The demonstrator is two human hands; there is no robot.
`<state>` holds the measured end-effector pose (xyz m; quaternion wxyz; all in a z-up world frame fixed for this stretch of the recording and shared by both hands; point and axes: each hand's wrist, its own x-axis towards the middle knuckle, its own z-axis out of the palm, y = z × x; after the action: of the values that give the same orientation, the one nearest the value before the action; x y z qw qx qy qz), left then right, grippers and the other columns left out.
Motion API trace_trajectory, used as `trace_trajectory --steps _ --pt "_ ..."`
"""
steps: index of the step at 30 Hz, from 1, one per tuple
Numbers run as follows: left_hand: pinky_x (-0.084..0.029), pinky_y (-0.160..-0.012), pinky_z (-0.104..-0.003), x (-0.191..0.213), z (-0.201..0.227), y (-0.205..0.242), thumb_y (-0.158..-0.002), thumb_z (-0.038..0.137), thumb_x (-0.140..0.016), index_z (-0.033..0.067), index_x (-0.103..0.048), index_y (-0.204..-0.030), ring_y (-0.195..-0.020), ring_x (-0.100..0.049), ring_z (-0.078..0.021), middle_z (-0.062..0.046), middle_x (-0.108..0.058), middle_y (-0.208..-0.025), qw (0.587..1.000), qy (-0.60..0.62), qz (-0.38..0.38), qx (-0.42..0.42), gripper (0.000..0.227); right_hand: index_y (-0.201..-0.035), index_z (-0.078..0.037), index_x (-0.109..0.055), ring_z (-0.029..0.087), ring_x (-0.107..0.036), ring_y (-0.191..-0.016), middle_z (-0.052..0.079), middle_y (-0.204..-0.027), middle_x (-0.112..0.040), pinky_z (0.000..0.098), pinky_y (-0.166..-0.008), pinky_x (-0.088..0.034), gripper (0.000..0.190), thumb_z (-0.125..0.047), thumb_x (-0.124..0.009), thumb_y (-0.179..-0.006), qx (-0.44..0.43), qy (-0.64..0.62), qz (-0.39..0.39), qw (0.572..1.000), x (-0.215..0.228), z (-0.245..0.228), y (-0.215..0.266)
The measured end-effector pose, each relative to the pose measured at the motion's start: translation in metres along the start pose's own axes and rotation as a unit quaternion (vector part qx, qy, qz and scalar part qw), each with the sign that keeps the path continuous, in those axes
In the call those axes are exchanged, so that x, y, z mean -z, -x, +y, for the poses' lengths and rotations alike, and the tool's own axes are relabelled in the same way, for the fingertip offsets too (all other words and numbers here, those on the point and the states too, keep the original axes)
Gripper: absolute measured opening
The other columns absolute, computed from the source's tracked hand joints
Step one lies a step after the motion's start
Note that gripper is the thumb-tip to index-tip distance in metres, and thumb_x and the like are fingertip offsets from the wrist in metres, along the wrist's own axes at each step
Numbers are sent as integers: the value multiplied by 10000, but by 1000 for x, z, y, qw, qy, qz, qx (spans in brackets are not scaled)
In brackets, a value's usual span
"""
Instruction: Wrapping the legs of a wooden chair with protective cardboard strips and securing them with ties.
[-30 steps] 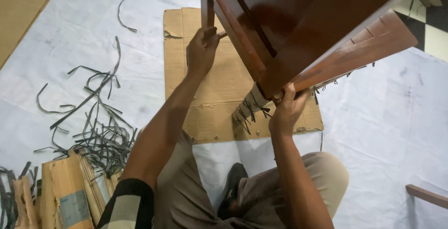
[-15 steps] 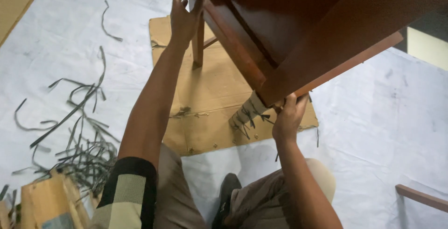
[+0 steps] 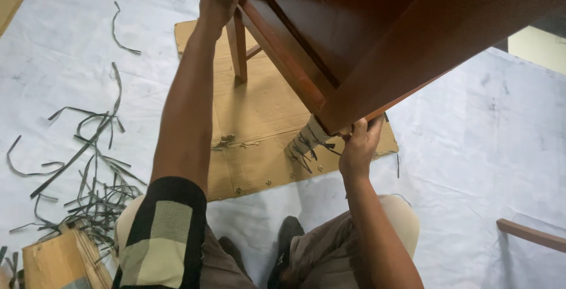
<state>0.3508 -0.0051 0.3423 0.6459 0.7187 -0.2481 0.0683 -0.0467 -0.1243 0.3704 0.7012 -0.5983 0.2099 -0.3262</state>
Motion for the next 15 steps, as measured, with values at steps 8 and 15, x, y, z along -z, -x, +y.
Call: trace_trajectory --steps 8,15 --pt "-594 -759 -358 13 -15 14 -852 179 -737 118 -513 -1107 -874 -711 -230 -86 -701 -1017 998 -45 36 -2 345 -1392 -109 -389 163 -423 -839 46 -978 -429 398 -852 -441 467 -332 -434 -985 5 40 10 999 8 4 -7" --pt "-544 -781 -338 46 24 61 -835 223 -722 125 -506 -1089 -874 -644 -185 -45 -619 -980 997 16 55 46 348 -1344 -99 -490 92 -388 -667 -17 -793 -459 258 -642 -362 404 -365 -460 -1041 -2 0 29 1000 24 20 -29"
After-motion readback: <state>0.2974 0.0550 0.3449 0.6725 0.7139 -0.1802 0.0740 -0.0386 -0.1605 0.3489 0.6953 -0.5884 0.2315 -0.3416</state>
